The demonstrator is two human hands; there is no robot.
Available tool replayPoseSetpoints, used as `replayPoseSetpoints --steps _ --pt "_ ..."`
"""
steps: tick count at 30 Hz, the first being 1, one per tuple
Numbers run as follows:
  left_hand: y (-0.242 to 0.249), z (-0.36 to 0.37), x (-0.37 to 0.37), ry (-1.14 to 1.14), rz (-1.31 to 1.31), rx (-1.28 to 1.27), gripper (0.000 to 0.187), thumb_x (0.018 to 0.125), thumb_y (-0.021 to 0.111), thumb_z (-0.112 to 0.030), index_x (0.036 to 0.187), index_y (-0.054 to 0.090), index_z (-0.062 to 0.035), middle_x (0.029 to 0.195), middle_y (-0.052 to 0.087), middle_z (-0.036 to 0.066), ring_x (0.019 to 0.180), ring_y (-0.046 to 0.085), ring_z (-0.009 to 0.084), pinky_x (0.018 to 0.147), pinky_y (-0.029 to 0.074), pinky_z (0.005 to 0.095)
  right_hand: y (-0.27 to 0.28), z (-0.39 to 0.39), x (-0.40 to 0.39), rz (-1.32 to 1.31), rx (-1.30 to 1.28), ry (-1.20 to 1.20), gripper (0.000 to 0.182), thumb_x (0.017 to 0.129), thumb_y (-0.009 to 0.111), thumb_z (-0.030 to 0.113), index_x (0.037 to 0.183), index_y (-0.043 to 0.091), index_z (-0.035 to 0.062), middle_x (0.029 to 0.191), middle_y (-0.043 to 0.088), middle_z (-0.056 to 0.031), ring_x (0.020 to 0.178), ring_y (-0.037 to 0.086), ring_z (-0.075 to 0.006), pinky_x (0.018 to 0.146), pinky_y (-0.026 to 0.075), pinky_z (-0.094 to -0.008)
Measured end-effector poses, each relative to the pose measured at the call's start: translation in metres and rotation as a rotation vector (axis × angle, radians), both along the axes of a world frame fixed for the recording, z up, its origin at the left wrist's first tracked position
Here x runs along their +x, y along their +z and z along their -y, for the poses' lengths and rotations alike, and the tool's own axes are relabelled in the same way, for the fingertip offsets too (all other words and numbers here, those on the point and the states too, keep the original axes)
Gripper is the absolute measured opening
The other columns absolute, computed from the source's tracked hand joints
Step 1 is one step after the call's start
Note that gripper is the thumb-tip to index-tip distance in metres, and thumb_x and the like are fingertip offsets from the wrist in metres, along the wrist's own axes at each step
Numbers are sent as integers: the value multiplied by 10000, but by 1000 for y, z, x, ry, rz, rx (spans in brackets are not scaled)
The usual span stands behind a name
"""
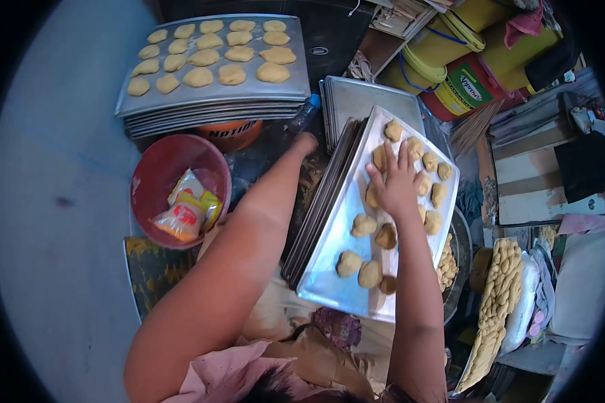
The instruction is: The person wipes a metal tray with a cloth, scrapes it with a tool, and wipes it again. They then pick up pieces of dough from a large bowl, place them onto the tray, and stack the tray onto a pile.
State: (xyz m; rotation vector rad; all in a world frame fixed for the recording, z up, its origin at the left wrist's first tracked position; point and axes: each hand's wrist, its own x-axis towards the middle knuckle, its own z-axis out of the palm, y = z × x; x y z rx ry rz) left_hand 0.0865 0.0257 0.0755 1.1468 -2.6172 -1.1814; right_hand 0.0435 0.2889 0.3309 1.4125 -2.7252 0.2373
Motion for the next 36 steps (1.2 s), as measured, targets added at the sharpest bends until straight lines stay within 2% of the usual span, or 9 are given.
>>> replayPoseSetpoints --steps 3,6,7,16,19,28,31,34,36 --pt "-16 3 -43 68 0 31 303 879 481 -199 994 706 -32 1078 666 199 1012 637 363 858 517 444 -8 5 2 35 81 -37 775 877 489 626 1495 299 199 1561 194 -192 1439 175 -390 1083 74 -685" --pt "-109 21 -91 -47 5 -72 291 868 539 -255 954 702 -29 1054 670 202 1010 635 364 855 515 452 -7 4 8 73 98 -48 793 859 526 614 1499 290 207 1561 195 -191 1442 162 -391 1086 70 -680" --pt "-59 10 -78 19 -46 105 321 835 613 -318 939 696 -26 1028 672 208 993 639 367 841 516 461 -8 5 7 70 85 -42 809 848 527 629 1493 304 194 1553 212 -202 1437 171 -402 1077 72 -693" --pt "-26 -5 -98 312 28 144 647 789 608 -627 984 693 -16 1134 651 210 1061 621 382 905 491 475 -6 10 8 90 107 -25 870 800 598 623 1493 299 192 1537 219 -226 1424 195 -410 1054 115 -707" --pt "-39 1 -106 181 142 191 685 809 572 -647 1047 686 -14 1165 637 220 1091 605 391 923 479 486 -4 12 9 108 124 -33 865 795 617 607 1488 311 190 1532 220 -232 1416 219 -405 1048 136 -703" --pt "-61 5 -112 216 7 192 548 890 549 -512 1040 679 -1 1125 635 251 1083 602 399 918 479 490 -5 12 8 104 109 -31 831 806 629 570 1479 327 188 1518 239 -241 1395 280 -399 1039 157 -699" --pt "-52 17 -109 304 -21 620 451 897 568 -416 1003 676 8 1096 642 254 1058 603 421 903 479 497 -4 12 9 104 115 -27 822 810 627 563 1478 330 186 1515 246 -242 1390 293 -394 1041 152 -700" --pt "-53 25 -108 249 -209 154 382 892 583 -326 962 664 41 1035 650 266 994 628 409 831 500 463 -4 12 8 117 116 -29 817 811 628 558 1477 332 187 1516 249 -239 1391 297 -385 1046 143 -699" --pt "-37 34 -111 282 -352 162 340 880 595 -269 967 653 55 995 666 242 935 652 352 790 502 415 -4 11 7 119 111 -32 815 811 630 555 1475 334 189 1517 251 -235 1395 294 -376 1051 138 -695"
